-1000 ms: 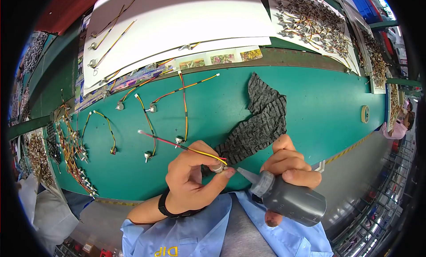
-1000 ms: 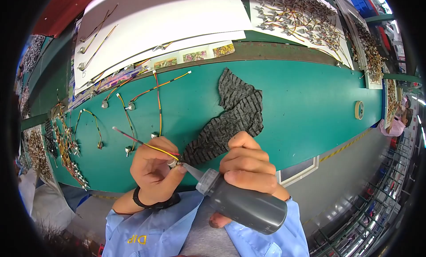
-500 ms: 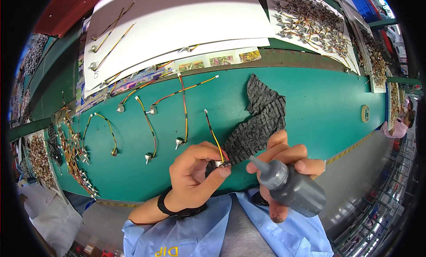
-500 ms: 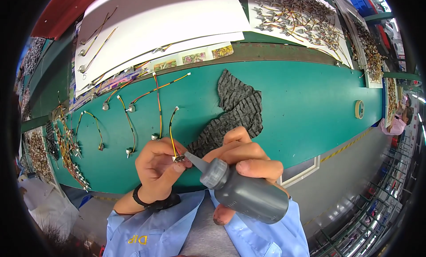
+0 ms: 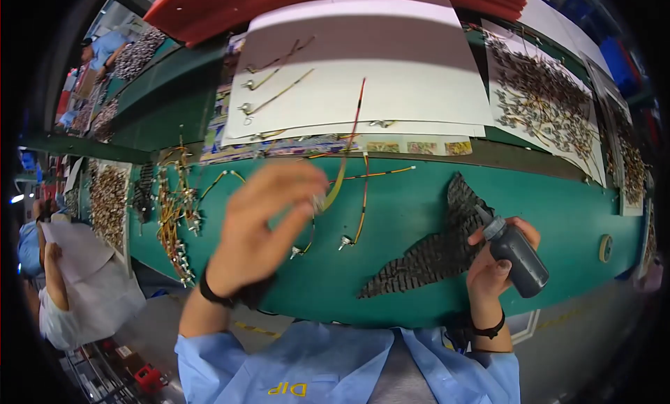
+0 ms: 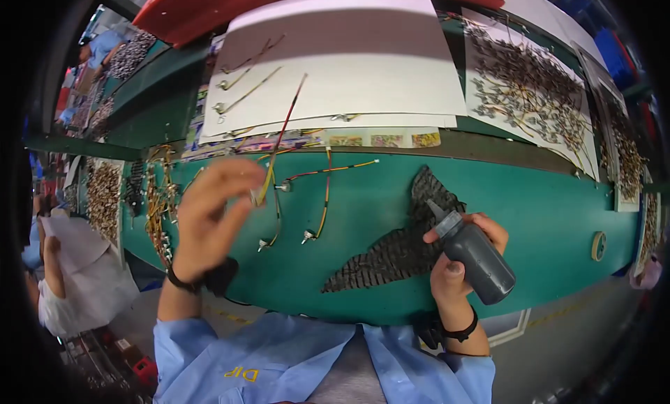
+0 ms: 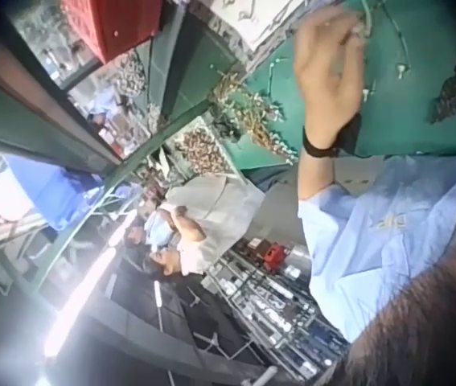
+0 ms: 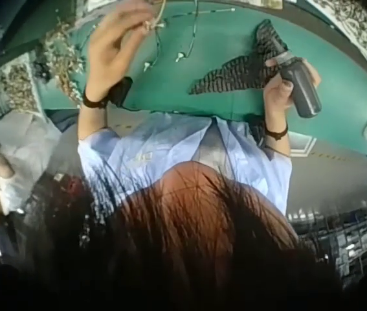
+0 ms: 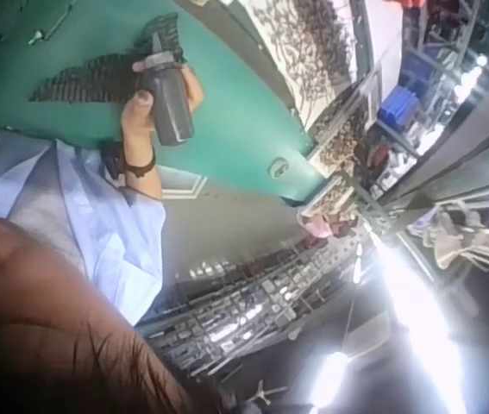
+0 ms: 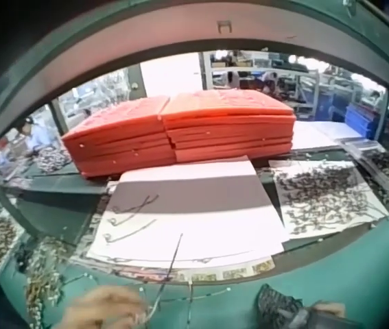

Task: The person picks up a wire assembly, applies liquid from a squeeze bottle to the connector, and places it onto a white board, repeating the process for several assemblies.

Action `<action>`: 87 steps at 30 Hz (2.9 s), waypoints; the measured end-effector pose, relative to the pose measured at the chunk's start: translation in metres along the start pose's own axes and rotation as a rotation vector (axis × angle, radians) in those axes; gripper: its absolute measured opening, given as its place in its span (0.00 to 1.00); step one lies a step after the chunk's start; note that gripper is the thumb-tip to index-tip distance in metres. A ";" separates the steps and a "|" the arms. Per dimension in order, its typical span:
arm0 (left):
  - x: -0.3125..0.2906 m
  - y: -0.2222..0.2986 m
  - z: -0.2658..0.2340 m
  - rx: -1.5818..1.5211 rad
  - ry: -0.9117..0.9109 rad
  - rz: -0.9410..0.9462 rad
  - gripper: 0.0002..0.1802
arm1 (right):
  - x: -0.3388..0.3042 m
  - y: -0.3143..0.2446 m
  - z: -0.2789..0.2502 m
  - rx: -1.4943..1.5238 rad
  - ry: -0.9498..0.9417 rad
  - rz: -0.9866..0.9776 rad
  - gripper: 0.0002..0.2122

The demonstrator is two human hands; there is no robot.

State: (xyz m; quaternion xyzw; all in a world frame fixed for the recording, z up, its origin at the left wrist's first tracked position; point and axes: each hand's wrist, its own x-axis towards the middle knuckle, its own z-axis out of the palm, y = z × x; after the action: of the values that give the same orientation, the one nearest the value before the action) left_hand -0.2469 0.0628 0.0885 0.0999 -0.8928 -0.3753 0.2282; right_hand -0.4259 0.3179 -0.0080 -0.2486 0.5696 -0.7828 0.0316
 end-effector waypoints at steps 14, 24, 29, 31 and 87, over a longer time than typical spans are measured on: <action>0.157 -0.248 -0.121 0.286 -0.044 -0.100 0.15 | 0.016 0.021 -0.004 -0.077 -0.027 0.115 0.31; 0.152 -0.291 -0.116 0.169 -0.162 -0.261 0.14 | 0.018 0.018 0.001 -0.119 0.036 0.163 0.33; 0.136 -0.217 -0.113 0.572 0.116 0.086 0.14 | 0.012 0.007 -0.028 -0.184 -0.073 0.245 0.30; 0.108 -0.115 -0.088 0.442 0.072 0.008 0.09 | 0.012 -0.011 -0.033 -0.328 -0.188 0.264 0.27; -0.201 -0.108 -0.073 0.783 0.466 -0.612 0.10 | -0.025 -0.010 0.012 -0.127 -0.367 0.335 0.27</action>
State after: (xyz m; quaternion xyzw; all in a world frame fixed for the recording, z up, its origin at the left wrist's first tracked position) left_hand -0.0350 0.0121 -0.0105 0.5130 -0.8217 -0.0322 0.2461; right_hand -0.3968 0.3191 -0.0047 -0.2901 0.6356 -0.6712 0.2479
